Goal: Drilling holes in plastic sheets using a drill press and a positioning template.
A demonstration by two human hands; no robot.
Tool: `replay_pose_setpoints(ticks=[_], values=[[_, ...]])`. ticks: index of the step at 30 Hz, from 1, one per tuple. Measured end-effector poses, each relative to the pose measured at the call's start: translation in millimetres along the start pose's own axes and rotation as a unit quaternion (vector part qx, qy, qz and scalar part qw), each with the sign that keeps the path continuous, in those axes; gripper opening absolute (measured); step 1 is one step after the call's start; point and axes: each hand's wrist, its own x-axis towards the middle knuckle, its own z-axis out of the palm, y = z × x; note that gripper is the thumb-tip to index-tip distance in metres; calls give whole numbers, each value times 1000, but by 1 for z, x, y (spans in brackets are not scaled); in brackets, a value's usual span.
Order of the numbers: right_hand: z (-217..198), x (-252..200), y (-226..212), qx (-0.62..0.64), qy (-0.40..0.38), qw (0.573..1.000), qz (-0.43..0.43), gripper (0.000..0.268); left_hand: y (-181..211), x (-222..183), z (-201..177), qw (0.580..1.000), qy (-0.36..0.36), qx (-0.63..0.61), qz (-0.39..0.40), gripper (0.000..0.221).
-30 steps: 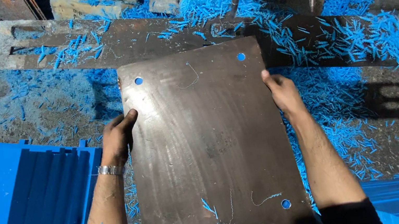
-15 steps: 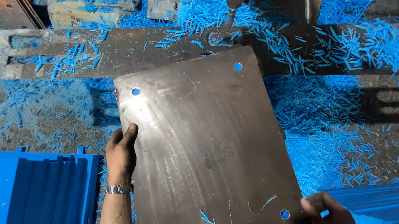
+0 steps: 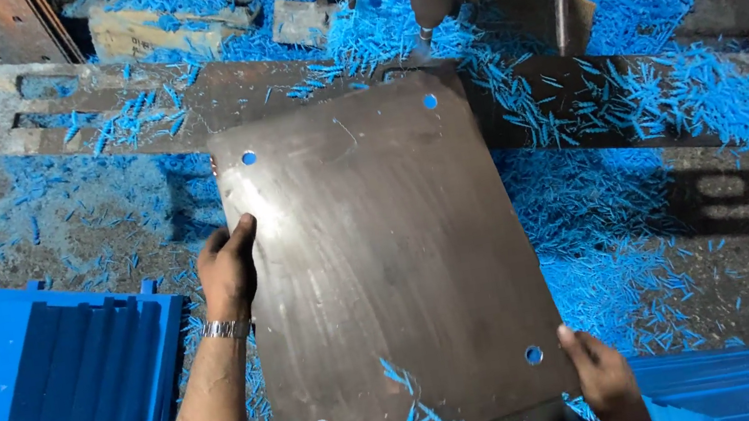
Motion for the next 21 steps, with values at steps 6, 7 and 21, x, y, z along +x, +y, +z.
replay_pose_setpoints(ticks=[6, 7, 21], values=[[-7, 33, -31, -122, 23, 991, -51, 68, -8, 24, 17, 1000, 26, -12, 0, 52], [-8, 32, -37, -123, 22, 991, -52, 68, -7, 27, 19, 1000, 28, -12, -1, 52], [-13, 36, -53, -60, 30, 996, -51, 60, 2, 28, 29, 1000, 16, -5, 5, 61]])
